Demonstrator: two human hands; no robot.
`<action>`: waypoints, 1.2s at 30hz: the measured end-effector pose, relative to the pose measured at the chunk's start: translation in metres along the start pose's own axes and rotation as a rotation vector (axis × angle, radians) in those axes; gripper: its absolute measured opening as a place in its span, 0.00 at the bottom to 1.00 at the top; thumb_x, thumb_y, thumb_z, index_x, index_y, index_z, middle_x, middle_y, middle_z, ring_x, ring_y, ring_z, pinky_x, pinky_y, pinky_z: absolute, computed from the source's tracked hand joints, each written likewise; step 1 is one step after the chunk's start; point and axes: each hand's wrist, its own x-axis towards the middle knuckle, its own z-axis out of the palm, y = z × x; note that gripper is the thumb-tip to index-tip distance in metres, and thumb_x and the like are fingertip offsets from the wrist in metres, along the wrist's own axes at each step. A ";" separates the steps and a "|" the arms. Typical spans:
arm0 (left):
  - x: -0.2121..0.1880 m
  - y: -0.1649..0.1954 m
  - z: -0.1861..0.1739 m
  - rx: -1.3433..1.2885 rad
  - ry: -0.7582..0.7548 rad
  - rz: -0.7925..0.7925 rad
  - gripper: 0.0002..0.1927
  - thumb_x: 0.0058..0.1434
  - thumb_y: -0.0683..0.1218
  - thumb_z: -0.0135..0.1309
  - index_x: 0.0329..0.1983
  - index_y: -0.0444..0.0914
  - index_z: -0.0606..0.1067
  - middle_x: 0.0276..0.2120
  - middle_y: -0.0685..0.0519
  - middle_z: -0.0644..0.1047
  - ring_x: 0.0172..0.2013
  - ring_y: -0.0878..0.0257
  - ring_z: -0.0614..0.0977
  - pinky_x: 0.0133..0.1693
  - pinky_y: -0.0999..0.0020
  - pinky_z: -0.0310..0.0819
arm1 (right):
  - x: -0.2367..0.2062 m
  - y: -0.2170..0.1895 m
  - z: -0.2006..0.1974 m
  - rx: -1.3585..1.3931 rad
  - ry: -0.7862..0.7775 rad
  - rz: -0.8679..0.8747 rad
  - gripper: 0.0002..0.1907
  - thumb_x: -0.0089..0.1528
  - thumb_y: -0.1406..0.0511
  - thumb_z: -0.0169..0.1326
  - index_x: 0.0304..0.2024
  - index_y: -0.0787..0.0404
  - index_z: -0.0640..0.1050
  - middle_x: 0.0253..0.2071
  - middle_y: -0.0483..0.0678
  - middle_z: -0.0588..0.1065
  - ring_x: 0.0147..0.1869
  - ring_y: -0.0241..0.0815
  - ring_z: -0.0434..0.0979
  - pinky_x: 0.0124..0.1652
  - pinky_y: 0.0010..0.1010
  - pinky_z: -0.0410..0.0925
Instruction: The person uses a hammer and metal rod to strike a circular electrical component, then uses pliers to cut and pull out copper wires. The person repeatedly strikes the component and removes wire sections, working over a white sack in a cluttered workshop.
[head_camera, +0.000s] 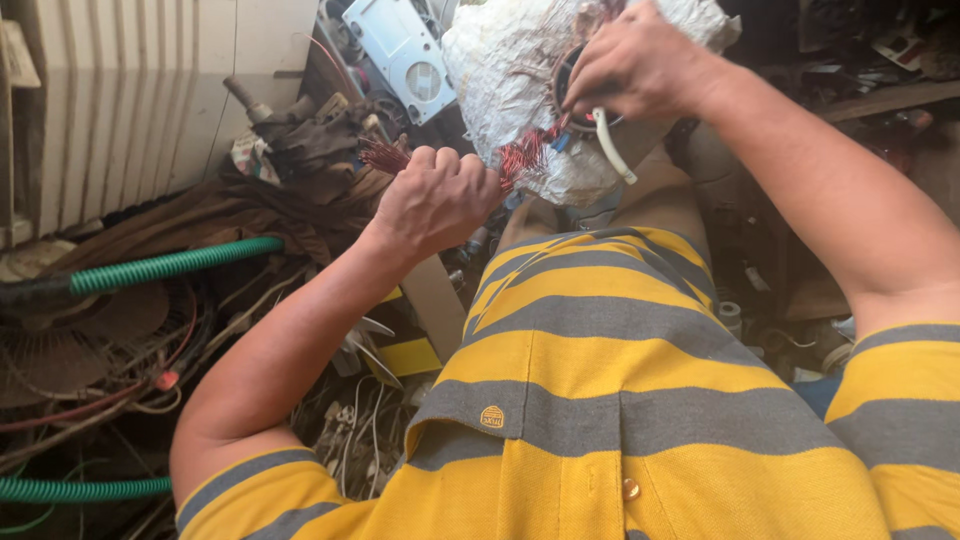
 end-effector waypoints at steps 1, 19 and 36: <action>0.000 -0.001 -0.004 -0.008 0.004 -0.012 0.14 0.64 0.49 0.52 0.23 0.46 0.66 0.23 0.59 0.62 0.24 0.65 0.66 0.28 0.66 0.57 | -0.003 0.005 -0.001 0.089 0.032 0.022 0.04 0.62 0.59 0.64 0.39 0.48 0.85 0.44 0.38 0.82 0.49 0.38 0.80 0.53 0.35 0.66; -0.004 -0.021 -0.066 0.017 0.137 -0.015 0.22 0.71 0.54 0.57 0.24 0.46 0.63 0.23 0.60 0.60 0.25 0.66 0.64 0.29 0.67 0.56 | 0.010 -0.032 -0.082 -0.570 0.010 -0.278 0.13 0.63 0.50 0.59 0.35 0.49 0.78 0.33 0.38 0.75 0.42 0.39 0.80 0.48 0.32 0.68; 0.006 0.045 -0.042 -0.308 0.205 -0.146 0.17 0.73 0.51 0.53 0.27 0.45 0.65 0.25 0.59 0.61 0.27 0.63 0.66 0.31 0.65 0.59 | -0.020 -0.027 0.044 -0.093 0.307 0.483 0.26 0.75 0.45 0.48 0.33 0.54 0.77 0.28 0.49 0.74 0.35 0.53 0.77 0.40 0.41 0.65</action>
